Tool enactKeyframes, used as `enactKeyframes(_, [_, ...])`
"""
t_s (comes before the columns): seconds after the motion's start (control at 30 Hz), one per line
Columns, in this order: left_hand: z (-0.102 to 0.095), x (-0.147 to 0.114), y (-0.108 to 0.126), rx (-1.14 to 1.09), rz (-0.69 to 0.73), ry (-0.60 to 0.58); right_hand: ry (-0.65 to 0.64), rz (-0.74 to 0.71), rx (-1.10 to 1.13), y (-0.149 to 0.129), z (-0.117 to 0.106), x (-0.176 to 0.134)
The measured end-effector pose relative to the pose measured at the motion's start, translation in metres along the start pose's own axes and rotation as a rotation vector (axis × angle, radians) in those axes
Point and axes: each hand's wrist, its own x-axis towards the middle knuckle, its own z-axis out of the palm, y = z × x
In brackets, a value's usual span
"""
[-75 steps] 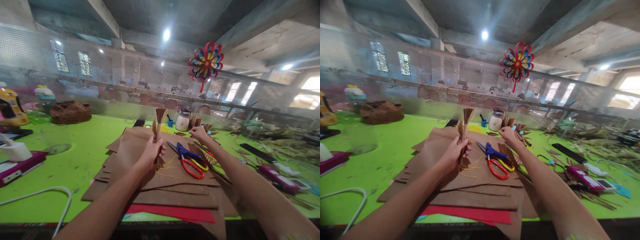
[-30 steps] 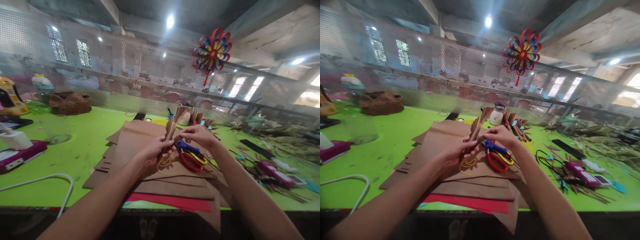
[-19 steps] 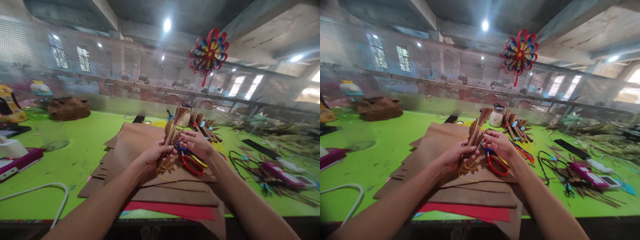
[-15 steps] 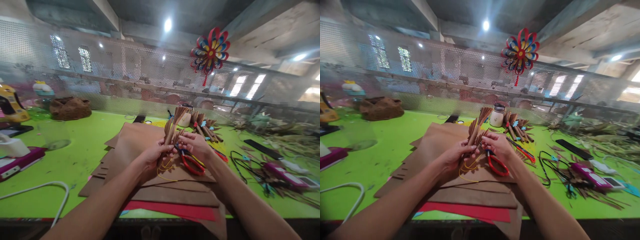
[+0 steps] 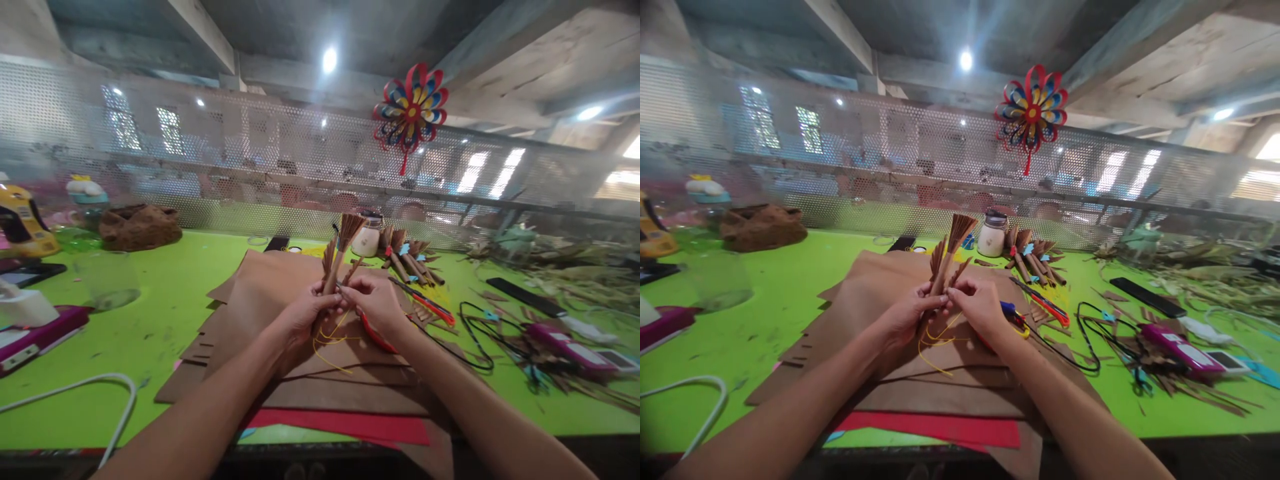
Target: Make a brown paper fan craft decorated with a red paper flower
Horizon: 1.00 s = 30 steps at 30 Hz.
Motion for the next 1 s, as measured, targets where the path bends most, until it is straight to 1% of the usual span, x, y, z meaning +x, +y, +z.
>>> enactKeyframes(0.13, [-0.001,0.002,-0.004,-0.04,0.02,0.017,-0.055,0.038,0.064,0.005,0.0,0.001])
enactKeyframes(0.2, [-0.003,0.004,-0.008,-0.069,0.032,0.051,-0.085,0.06,0.112,0.004,0.001,0.001])
enactKeyframes(0.27, [-0.005,0.006,-0.012,-0.047,0.053,0.096,-0.09,0.066,0.143,0.001,0.002,0.0])
enactKeyframes(0.33, [-0.007,0.008,-0.014,0.001,0.085,0.12,-0.046,0.05,0.127,-0.002,0.003,-0.001])
enactKeyframes(0.4, [-0.005,0.007,-0.014,0.031,0.106,0.125,0.033,0.024,0.088,-0.005,0.004,-0.002])
enactKeyframes(0.5, [0.0,0.004,-0.011,0.055,0.092,0.146,0.145,-0.014,0.027,-0.004,0.002,-0.001])
enactKeyframes(0.57, [0.004,0.001,-0.008,0.064,0.064,0.149,0.162,-0.042,-0.007,-0.001,-0.001,0.001])
enactKeyframes(0.7, [0.006,-0.002,-0.004,0.049,0.029,0.088,0.097,-0.064,-0.02,0.004,-0.008,0.004])
enactKeyframes(0.9, [0.0,-0.001,-0.007,-0.016,-0.047,0.01,-0.012,-0.053,-0.039,0.007,-0.02,0.009])
enactKeyframes(1.0, [-0.002,0.0,-0.007,0.003,-0.059,-0.028,-0.032,-0.052,-0.008,0.011,-0.025,0.013])
